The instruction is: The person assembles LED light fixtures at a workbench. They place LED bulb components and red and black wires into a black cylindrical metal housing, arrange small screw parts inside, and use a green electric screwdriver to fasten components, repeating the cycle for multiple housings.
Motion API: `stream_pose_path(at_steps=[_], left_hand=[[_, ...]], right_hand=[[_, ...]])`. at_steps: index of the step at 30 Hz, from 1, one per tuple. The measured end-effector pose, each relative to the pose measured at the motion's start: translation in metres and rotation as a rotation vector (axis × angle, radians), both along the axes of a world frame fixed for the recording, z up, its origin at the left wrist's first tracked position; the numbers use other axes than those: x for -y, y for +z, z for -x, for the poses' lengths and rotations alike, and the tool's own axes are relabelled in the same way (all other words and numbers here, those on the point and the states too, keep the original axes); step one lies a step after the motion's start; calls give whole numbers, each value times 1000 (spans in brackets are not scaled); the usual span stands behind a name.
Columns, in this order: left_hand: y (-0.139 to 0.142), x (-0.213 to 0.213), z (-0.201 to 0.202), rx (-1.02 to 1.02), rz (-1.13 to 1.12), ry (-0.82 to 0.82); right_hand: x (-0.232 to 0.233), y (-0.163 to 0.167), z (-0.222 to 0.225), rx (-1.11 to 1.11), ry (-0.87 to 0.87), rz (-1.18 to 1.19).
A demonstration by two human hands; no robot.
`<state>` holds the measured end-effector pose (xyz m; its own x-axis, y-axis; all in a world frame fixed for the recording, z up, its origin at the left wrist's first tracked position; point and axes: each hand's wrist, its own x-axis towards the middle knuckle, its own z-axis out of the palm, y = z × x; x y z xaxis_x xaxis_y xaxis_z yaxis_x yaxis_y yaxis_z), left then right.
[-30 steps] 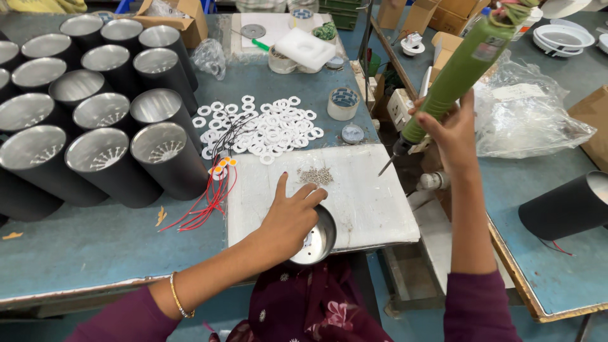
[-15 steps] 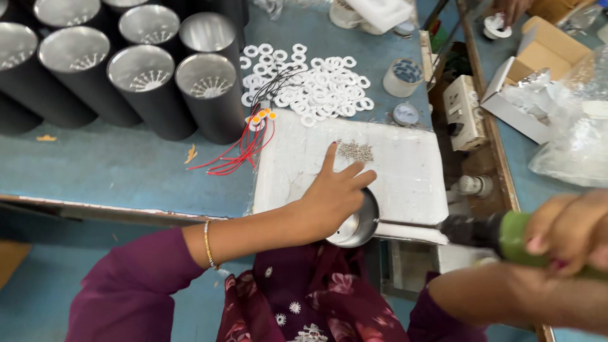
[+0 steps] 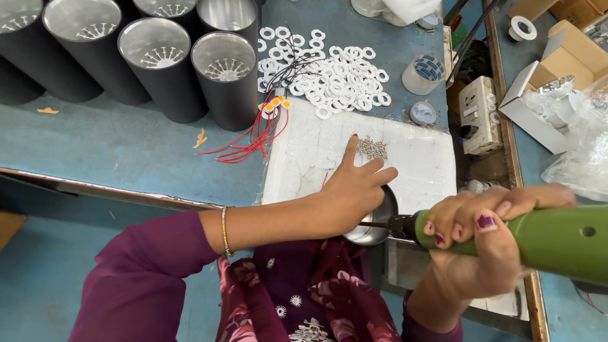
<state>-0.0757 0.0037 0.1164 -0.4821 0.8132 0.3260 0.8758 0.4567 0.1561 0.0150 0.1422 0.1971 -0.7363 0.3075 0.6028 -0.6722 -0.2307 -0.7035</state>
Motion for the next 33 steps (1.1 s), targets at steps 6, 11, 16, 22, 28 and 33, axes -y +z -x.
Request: stream_pose_path(at_steps=[6, 11, 16, 22, 28, 33], left_hand=[[-4, 3, 1, -13, -84, -1], [-5, 5, 1, -27, -86, -7], [-8, 3, 3, -22, -90, -2], [-11, 2, 7, -20, -62, -7], [-7, 2, -5, -81, -87, 3], [2, 3, -14, -76, -97, -18]], right_hand=[[6, -7, 6, 11, 28, -28], [13, -8, 10, 22, 36, -14], [17, -13, 13, 31, 4, -40], [19, -22, 13, -9, 51, -115], [17, -19, 8, 37, 57, -104], [11, -4, 3, 18, 96, -72]])
